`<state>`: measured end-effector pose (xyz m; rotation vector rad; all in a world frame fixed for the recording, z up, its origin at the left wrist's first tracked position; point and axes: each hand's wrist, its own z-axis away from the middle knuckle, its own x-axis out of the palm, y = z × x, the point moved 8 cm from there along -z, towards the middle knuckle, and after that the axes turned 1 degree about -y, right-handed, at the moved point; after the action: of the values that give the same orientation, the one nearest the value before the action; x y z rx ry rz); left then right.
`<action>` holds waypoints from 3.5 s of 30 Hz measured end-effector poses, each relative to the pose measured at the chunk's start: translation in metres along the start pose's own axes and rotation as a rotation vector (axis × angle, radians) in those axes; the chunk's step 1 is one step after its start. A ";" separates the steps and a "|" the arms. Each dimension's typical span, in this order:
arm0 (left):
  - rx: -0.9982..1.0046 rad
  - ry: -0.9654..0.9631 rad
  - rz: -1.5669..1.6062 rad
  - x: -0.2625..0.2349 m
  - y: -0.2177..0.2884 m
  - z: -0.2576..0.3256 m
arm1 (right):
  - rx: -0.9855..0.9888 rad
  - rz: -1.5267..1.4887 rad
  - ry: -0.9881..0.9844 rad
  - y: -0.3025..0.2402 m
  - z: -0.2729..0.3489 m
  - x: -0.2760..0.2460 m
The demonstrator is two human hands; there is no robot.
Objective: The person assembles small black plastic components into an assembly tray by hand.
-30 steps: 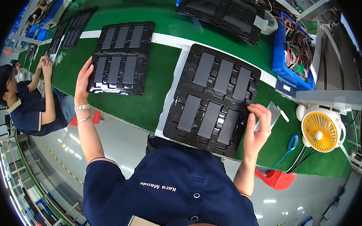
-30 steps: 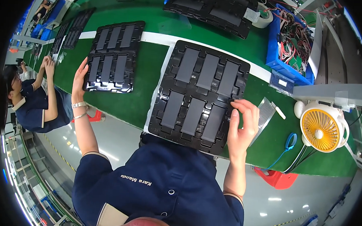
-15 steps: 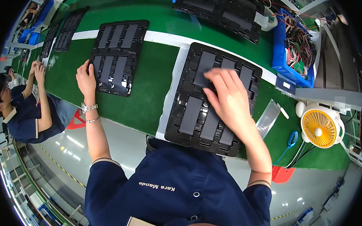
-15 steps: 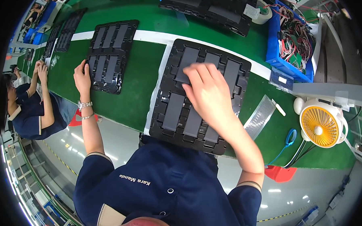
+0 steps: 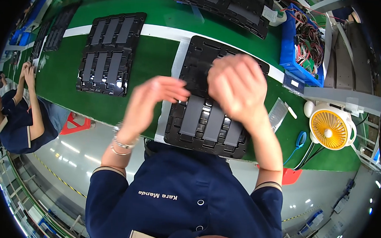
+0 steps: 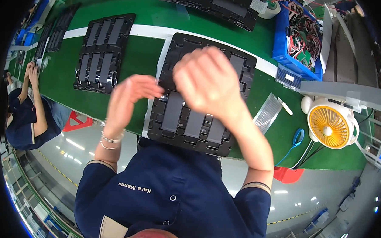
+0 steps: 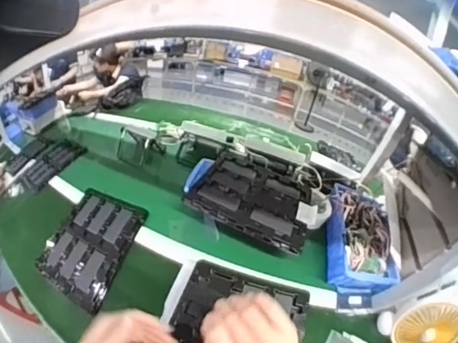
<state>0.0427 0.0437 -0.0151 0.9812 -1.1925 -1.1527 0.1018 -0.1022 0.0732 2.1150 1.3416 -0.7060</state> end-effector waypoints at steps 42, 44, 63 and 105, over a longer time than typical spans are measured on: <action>-0.130 -0.122 0.132 0.092 0.002 -0.008 | 1.232 -1.418 0.063 0.011 0.097 -0.002; -0.323 -0.294 0.435 0.104 -0.007 -0.003 | 1.095 -1.142 0.096 0.028 0.090 -0.012; -0.339 -0.326 0.609 0.070 -0.028 -0.022 | 0.887 -0.543 -0.322 0.067 0.089 0.014; -0.027 -0.161 0.086 0.084 -0.001 -0.021 | 1.290 -1.454 -0.035 0.003 0.093 0.010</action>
<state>0.0637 -0.0397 -0.0050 0.8211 -1.3307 -1.1934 0.0946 -0.1599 -0.0004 1.2393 2.7641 -2.6709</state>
